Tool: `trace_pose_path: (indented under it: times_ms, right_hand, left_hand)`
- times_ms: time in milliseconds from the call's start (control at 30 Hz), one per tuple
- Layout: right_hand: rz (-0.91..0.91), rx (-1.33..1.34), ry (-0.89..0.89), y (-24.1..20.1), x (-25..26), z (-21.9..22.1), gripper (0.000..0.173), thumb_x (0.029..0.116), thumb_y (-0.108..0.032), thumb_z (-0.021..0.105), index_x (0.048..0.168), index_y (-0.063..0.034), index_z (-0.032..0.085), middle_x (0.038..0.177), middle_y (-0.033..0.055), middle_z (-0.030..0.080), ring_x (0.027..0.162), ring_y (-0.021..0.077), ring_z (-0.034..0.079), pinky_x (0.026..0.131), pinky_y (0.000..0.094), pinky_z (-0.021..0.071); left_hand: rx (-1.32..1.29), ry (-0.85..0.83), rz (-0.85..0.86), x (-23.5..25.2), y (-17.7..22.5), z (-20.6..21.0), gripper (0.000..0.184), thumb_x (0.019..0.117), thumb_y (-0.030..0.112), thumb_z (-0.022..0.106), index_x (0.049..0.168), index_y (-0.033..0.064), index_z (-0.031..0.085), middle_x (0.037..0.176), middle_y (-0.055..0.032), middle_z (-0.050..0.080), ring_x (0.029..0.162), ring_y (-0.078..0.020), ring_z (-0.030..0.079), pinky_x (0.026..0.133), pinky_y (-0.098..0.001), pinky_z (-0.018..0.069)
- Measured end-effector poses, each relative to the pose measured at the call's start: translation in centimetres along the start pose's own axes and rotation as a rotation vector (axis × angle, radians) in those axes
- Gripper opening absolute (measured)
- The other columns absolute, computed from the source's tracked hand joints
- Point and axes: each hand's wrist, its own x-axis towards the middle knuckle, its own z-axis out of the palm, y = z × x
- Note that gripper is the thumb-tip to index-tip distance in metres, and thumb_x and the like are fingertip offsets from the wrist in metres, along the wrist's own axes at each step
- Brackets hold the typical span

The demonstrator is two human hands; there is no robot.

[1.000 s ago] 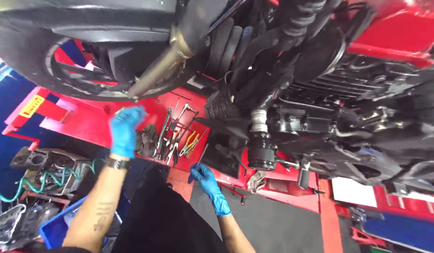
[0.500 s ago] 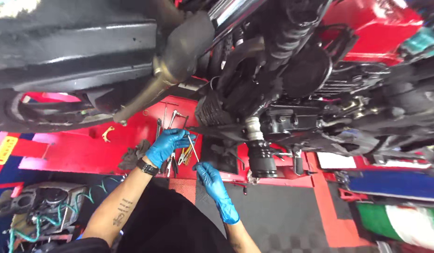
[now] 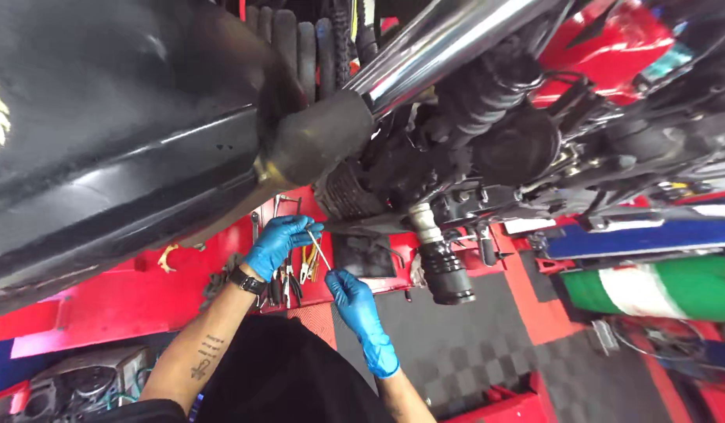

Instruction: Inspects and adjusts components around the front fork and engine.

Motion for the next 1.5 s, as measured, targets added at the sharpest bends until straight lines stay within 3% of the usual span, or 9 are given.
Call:
trace_pose_path:
  times_ms: [100, 233, 300, 433, 600, 800, 1000, 1167, 1500]
  right_hand:
    - [0.009, -0.177, 0.103, -1.5, -0.2, 0.6, 0.034, 0.1028, -0.039, 0.055, 0.105, -0.0125, 0.076, 0.08, 0.0046, 0.073, 0.071, 0.0204, 0.071, 0.065, 0.0477, 0.0577]
    - [0.121, 0.661, -0.122, -2.0, 1.8, 2.0, 0.037, 0.1096, -0.026, 0.044, 0.108, -0.0012, 0.071, 0.067, 0.0016, 0.061, 0.05, 0.009, 0.052, 0.045, 0.0249, 0.0455]
    - [0.138, 0.931, -0.193, -2.6, 3.6, 3.3, 0.043, 0.1108, -0.027, 0.037, 0.112, 0.0022, 0.068, 0.073, 0.0044, 0.065, 0.056, 0.0103, 0.057, 0.05, 0.0255, 0.0498]
    - [0.147, 1.114, -0.193, -3.9, 8.4, 6.1, 0.043, 0.1116, -0.026, 0.031, 0.121, 0.0018, 0.061, 0.098, 0.0104, 0.071, 0.085, 0.0192, 0.069, 0.077, 0.0361, 0.0602]
    - [0.278, 1.355, -0.024, -6.7, 13.3, 8.5, 0.027, 0.1112, -0.018, 0.038, 0.131, -0.0063, 0.051, 0.097, 0.0053, 0.067, 0.082, 0.0136, 0.067, 0.069, 0.0305, 0.0582]
    - [0.272, 1.376, 0.11, -10.0, 15.0, 7.6, 0.027, 0.1093, -0.008, 0.037, 0.131, -0.0056, 0.054, 0.105, 0.0049, 0.065, 0.091, 0.0098, 0.064, 0.079, 0.0295, 0.0558]
    - [0.33, 1.314, 0.125, -10.4, 16.1, 8.0, 0.022, 0.1096, -0.012, 0.04, 0.122, -0.0109, 0.058, 0.098, 0.0033, 0.064, 0.087, 0.0112, 0.063, 0.075, 0.0316, 0.0554]
    - [0.314, 1.293, 0.149, -11.2, 16.2, 7.7, 0.016, 0.1074, -0.007, 0.044, 0.116, -0.008, 0.058, 0.094, 0.003, 0.062, 0.084, 0.0096, 0.061, 0.074, 0.0285, 0.0542]
    - [0.18, 1.071, 0.057, -11.5, 14.6, 6.0, 0.034, 0.1044, -0.001, 0.046, 0.138, 0.0014, 0.049, 0.122, 0.0127, 0.06, 0.109, 0.0096, 0.059, 0.094, 0.0257, 0.0507]
  left_hand:
    - [0.131, 0.051, 0.029, 0.7, 0.3, 0.5, 0.023, 0.1067, 0.009, 0.052, 0.116, -0.0083, 0.065, 0.101, -0.0163, 0.077, 0.088, -0.0232, 0.077, 0.082, -0.0348, 0.0639]
    - [0.188, 0.044, 0.1, 2.8, 1.9, 2.0, 0.023, 0.1056, 0.011, 0.056, 0.113, -0.0087, 0.066, 0.095, -0.0157, 0.077, 0.083, -0.0233, 0.077, 0.08, -0.035, 0.0642]
    - [0.258, 0.034, 0.126, 4.2, 3.2, 3.0, 0.025, 0.1068, 0.016, 0.055, 0.112, -0.0057, 0.067, 0.095, -0.0132, 0.076, 0.084, -0.0209, 0.075, 0.08, -0.0338, 0.0629]
    - [0.503, -0.06, 0.195, 6.1, 5.2, 5.0, 0.03, 0.1091, 0.021, 0.05, 0.121, -0.0005, 0.066, 0.105, -0.0084, 0.074, 0.09, -0.014, 0.073, 0.084, -0.0307, 0.06]
    - [0.771, -0.029, 0.213, 7.1, 7.1, 8.9, 0.03, 0.1083, 0.013, 0.049, 0.127, -0.0066, 0.062, 0.119, -0.0198, 0.067, 0.097, -0.0179, 0.068, 0.09, -0.0336, 0.056]
    - [0.846, 0.001, 0.168, 10.4, 7.7, 10.1, 0.024, 0.1014, 0.006, 0.061, 0.12, -0.0072, 0.066, 0.112, -0.0192, 0.071, 0.091, -0.0194, 0.071, 0.086, -0.0338, 0.0589]
    - [0.901, 0.04, 0.18, 12.4, 7.9, 9.7, 0.023, 0.0954, 0.009, 0.07, 0.114, -0.004, 0.068, 0.102, -0.0128, 0.072, 0.083, -0.0148, 0.071, 0.081, -0.0317, 0.0608]
    - [0.912, -0.007, 0.138, 12.1, 8.4, 10.1, 0.024, 0.0987, 0.005, 0.064, 0.12, -0.0073, 0.064, 0.108, -0.017, 0.069, 0.084, -0.0166, 0.069, 0.08, -0.0317, 0.0588]
    - [0.974, 0.032, 0.19, 12.3, 8.9, 10.7, 0.027, 0.0983, 0.009, 0.066, 0.12, -0.006, 0.064, 0.11, -0.0173, 0.07, 0.087, -0.0195, 0.071, 0.084, -0.0355, 0.0595]
